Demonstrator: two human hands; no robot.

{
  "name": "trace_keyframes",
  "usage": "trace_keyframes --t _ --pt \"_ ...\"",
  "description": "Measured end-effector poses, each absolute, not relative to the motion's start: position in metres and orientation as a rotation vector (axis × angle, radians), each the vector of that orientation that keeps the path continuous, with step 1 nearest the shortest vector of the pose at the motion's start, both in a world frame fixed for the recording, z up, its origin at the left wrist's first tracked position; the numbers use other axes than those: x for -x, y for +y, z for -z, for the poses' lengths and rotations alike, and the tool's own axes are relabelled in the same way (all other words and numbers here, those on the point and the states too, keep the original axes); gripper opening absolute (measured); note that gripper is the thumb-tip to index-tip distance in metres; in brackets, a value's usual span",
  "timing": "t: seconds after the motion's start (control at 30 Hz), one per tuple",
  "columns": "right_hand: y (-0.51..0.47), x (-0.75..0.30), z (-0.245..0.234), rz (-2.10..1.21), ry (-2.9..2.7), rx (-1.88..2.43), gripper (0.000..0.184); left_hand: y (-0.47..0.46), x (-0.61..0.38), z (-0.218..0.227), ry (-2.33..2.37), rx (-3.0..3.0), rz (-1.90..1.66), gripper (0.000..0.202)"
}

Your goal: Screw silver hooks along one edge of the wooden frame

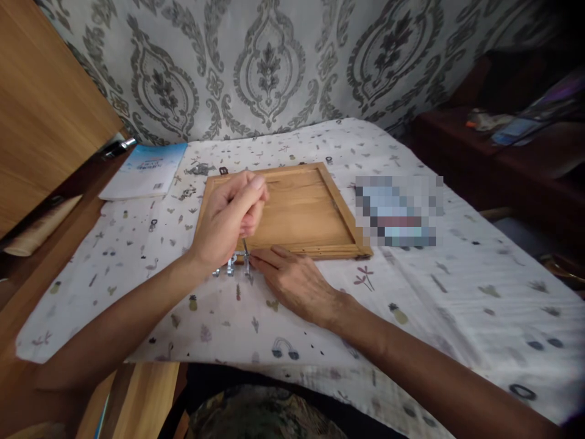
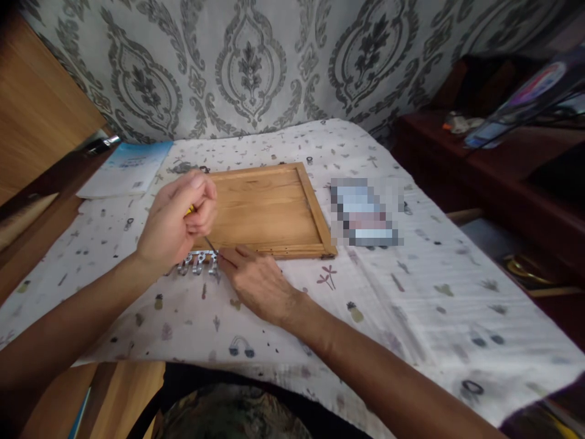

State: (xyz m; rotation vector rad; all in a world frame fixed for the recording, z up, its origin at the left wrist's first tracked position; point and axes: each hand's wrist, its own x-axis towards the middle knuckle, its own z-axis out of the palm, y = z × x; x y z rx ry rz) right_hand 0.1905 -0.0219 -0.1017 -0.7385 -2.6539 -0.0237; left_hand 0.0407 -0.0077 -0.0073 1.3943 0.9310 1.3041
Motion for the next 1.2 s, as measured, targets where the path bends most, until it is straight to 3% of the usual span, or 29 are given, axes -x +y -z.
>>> trace_keyframes --t 0.1,0.33,0.83,1.2 --pt "-0.022 -0.191 0.103 0.016 -2.645 0.74 0.026 -0.007 -0.038 0.007 0.878 -1.447 -1.206 0.028" --pt "-0.021 -0.189 0.103 -0.027 -2.656 0.734 0.027 -0.014 -0.041 0.0 1.098 -1.405 -1.364 0.022" --pt "-0.022 -0.19 0.106 0.052 -2.598 0.713 0.027 0.0 -0.036 -0.001 0.916 -1.28 -1.245 0.013" --pt "-0.021 -0.189 0.107 0.038 -2.591 0.701 0.027 -0.013 -0.043 -0.001 1.045 -1.214 -1.527 0.019"
